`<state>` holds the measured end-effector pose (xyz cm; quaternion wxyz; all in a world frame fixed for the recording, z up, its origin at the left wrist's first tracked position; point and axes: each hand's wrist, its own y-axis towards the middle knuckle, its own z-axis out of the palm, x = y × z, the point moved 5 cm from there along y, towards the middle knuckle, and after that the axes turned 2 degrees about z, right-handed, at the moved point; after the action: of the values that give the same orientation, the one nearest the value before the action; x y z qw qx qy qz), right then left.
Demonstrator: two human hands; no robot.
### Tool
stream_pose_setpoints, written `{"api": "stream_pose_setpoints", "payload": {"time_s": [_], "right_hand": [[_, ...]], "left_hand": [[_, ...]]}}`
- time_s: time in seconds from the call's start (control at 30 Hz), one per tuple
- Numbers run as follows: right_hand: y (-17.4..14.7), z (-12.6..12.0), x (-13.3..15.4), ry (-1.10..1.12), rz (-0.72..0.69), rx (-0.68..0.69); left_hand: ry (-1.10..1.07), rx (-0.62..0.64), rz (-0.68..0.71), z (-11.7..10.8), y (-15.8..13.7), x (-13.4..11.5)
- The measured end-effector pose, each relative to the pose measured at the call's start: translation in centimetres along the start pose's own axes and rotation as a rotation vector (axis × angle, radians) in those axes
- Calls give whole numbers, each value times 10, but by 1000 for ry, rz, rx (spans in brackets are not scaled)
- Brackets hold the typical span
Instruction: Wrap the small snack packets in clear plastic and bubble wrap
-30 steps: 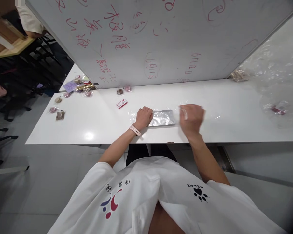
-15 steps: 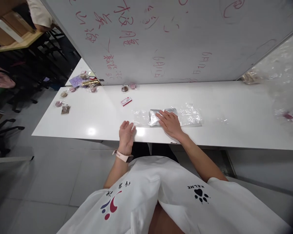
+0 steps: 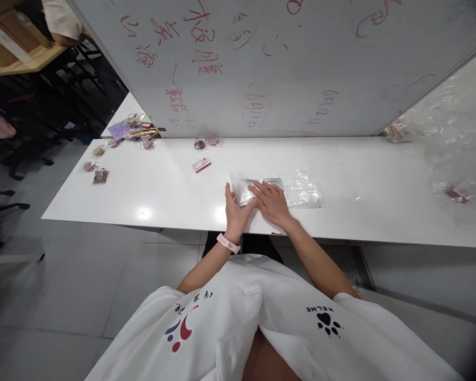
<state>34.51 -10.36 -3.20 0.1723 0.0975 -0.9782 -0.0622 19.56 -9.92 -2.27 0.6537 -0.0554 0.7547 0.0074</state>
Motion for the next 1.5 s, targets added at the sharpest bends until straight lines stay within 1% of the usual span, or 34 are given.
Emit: {"api": "stream_pose_setpoints", "payload": {"time_s": [0.07, 0.2, 0.27, 0.3, 0.37, 0.43, 0.53, 0.57, 0.6, 0.63, 0.67, 0.7, 0.73, 0.77, 0.8, 0.83, 0.87, 0.93, 0.97, 1.03, 1.1, 1.13, 1.17, 1.2, 1.3, 1.37, 1.43, 1.5], "right_hand": [[0, 0, 0, 5, 5, 6], [0, -1, 0, 13, 11, 7], [-1, -1, 1, 19, 1, -2], [-1, 0, 1, 23, -6, -5], [-1, 1, 1, 33, -20, 0], [1, 2, 0, 58, -19, 15], [4, -2, -4, 191, -21, 27], [2, -7, -6, 279, -17, 12], [-2, -13, -10, 380, 8, -33], [-9, -21, -16, 474, 62, -112], [-20, -30, -23, 532, 149, -220], [-36, -39, -33, 534, 265, -346], [-54, -46, -41, 472, 397, -466], [-73, -52, -49, 363, 521, -557], [-90, -56, -53, 238, 614, -600], [-102, -57, -56, 129, 673, -605], [-109, -56, -59, 58, 699, -586], [-106, -49, -63, 54, 687, -515], [-99, -45, -65, 104, 692, -487], [-77, -36, -72, 295, 757, -468], [-55, -30, -73, 541, 829, -505], [-44, -28, -70, 637, 828, -536], [-35, -28, -65, 697, 793, -570], [-27, -28, -56, 717, 724, -596], [-11, -27, -25, 644, 429, -609], [-7, -21, -10, 565, 282, -574], [-6, -14, -4, 474, 207, -507], [-7, -8, -1, 392, 147, -393]], "left_hand": [[50, 16, 41, -1, 0, 2], [-3, -6, 83, 0, 7, 7], [59, 43, 193, 8, 6, 4], [139, 87, 270, 14, 3, 2], [374, 190, 424, 27, -3, -2], [616, 282, 534, 38, -8, -2], [839, 373, 612, 44, -8, -1], [879, 392, 625, 45, -7, 0], [909, 404, 635, 46, -7, 1], [933, 413, 643, 46, -6, 1], [954, 418, 647, 47, -6, 1], [974, 419, 649, 47, -6, 1], [992, 418, 647, 48, -6, 0], [1007, 417, 645, 49, -7, 0], [1019, 417, 641, 50, -7, -1], [1027, 418, 637, 51, -7, -2], [1032, 420, 635, 51, -7, -3], [1038, 424, 637, 52, -7, -3], [1040, 423, 639, 51, -6, -3], [1048, 414, 647, 50, -6, -3], [1060, 406, 658, 49, -6, -2], [1066, 405, 666, 49, -6, -2], [1070, 404, 674, 49, -6, -2], [1071, 403, 683, 49, -6, -2], [1055, 399, 707, 50, -5, 1], [1020, 402, 720, 50, -3, 4], [949, 405, 737, 48, -2, 6], [831, 403, 758, 42, -2, 7]]}}
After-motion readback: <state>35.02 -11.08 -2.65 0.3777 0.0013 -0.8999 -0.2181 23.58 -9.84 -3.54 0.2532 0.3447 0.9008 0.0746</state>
